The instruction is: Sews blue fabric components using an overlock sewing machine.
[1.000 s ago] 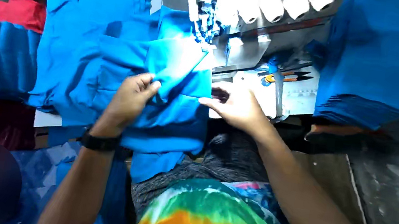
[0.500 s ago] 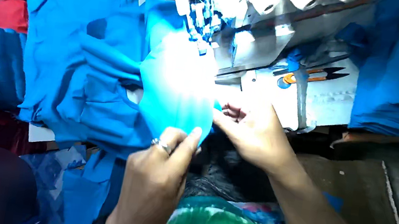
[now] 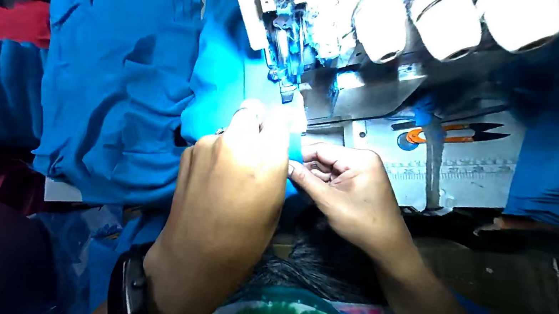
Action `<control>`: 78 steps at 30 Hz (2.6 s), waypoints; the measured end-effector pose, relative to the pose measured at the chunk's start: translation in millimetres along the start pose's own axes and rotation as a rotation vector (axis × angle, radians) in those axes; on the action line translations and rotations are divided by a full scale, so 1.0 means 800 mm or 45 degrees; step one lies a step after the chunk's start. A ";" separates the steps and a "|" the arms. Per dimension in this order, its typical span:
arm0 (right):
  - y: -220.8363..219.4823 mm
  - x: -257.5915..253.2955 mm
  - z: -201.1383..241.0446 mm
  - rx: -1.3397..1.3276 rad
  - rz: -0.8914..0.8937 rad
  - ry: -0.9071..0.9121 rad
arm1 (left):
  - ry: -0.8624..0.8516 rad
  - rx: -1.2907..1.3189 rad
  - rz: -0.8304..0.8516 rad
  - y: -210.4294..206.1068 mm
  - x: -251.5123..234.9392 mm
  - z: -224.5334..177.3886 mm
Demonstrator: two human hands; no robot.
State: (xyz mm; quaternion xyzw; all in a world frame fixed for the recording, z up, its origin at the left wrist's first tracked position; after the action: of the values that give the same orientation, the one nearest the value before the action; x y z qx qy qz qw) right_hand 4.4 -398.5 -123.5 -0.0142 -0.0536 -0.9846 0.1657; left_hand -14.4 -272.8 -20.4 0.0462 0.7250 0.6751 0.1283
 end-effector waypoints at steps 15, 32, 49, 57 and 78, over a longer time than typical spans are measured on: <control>0.020 -0.008 0.012 0.019 -0.079 0.018 | -0.063 0.039 -0.103 -0.002 -0.013 -0.014; 0.014 0.006 0.005 -0.428 0.045 -0.181 | -0.067 0.322 -0.458 -0.030 0.027 0.009; 0.007 -0.003 0.006 -0.552 0.010 -0.385 | -0.370 0.473 -0.448 -0.051 0.031 0.020; 0.013 -0.003 0.011 -0.504 -0.014 -0.276 | -0.161 0.546 -0.581 -0.054 0.050 0.029; 0.018 -0.001 0.027 0.090 -0.173 0.205 | 0.089 0.493 -0.560 -0.057 -0.017 0.073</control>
State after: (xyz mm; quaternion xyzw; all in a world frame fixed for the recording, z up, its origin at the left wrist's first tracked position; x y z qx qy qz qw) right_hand 10.1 -409.1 -101.0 0.0745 -0.0756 -0.9890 0.1027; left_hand 17.8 -223.5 -67.4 -0.1118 0.8369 0.4814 0.2351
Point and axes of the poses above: each hand's wrist, its own x-axis away from the middle knuckle, its own y-axis out of the back of the hand, z = x × y, the point moved 5 cm from there along -x, towards the middle knuckle, and after that the axes turned 3 degrees about -y, right-handed, at the moved point
